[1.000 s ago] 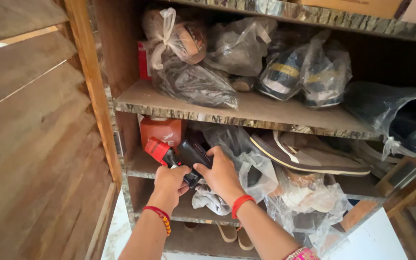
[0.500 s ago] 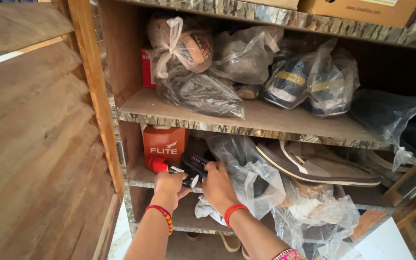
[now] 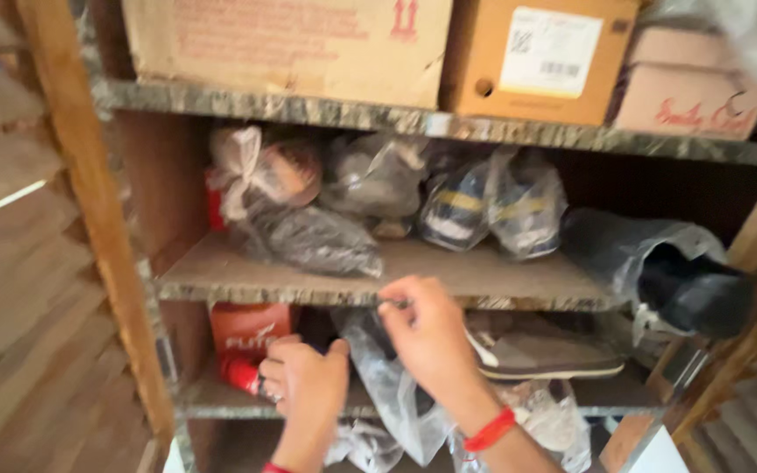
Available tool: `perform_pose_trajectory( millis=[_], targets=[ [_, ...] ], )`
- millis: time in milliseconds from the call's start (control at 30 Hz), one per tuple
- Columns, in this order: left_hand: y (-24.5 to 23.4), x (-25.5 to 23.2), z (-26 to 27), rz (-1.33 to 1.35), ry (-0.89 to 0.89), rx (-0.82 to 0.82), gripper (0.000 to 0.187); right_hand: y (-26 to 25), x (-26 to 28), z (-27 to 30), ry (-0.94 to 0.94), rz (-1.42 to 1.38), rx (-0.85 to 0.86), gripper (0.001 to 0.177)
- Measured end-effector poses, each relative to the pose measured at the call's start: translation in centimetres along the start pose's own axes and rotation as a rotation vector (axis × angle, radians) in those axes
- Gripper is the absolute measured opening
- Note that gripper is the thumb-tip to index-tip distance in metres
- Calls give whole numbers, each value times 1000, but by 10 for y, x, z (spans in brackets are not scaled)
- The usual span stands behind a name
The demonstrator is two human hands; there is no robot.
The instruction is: The person opens a shoe cabinet, retrieves a black shoe from a plastic bag, and uses a small black brush to scrub the shoe's upper and sole. They then place the shoe back into the bag and return it to the cabinet.
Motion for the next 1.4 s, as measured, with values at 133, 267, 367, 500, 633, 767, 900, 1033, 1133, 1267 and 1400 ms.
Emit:
perform_pose_trajectory(
  millis=[133,267,367,500,633,767,900,1033,1133,1267,1400],
  targets=[
    [11,-93,37,339,451,17,50,-81,-19,-40,-89,149,-372,29],
    [38,-178,55,475,710,156,54,-123,-44,-76,-95,322,-587,70],
    [66,-213,53,500,665,311,70,-129,-63,-103,-13,391,-486,78],
    [100,-213,44,443,372,399,79,-128,-79,-119,-11,366,-338,30],
    [108,-204,41,619,454,256,69,-130,-80,-113,70,272,-349,23],
    [114,-194,35,795,414,260,68,-129,-53,-85,-75,249,-377,20],
    [108,-194,35,861,353,238,75,-133,-26,-40,-155,223,-416,26],
    [84,-187,44,722,174,273,90,-138,-7,-10,-100,251,-435,22],
    [59,-186,51,698,-24,306,106,-143,7,12,-162,208,-464,23],
    [33,-193,71,716,-277,449,126,-149,16,41,-169,177,-474,26],
    [13,-205,85,688,-384,487,137,-151,10,62,-51,95,-440,28]
  ],
)
Point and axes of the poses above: each hand's wrist, its own z-axis away from the middle knuckle, its own y-axis out of the palm, x = y × z, the point moved 5 cm from there along -z, towards the middle knuckle, and after that the axes turned 3 degrees about y, right-handed, at the moved point
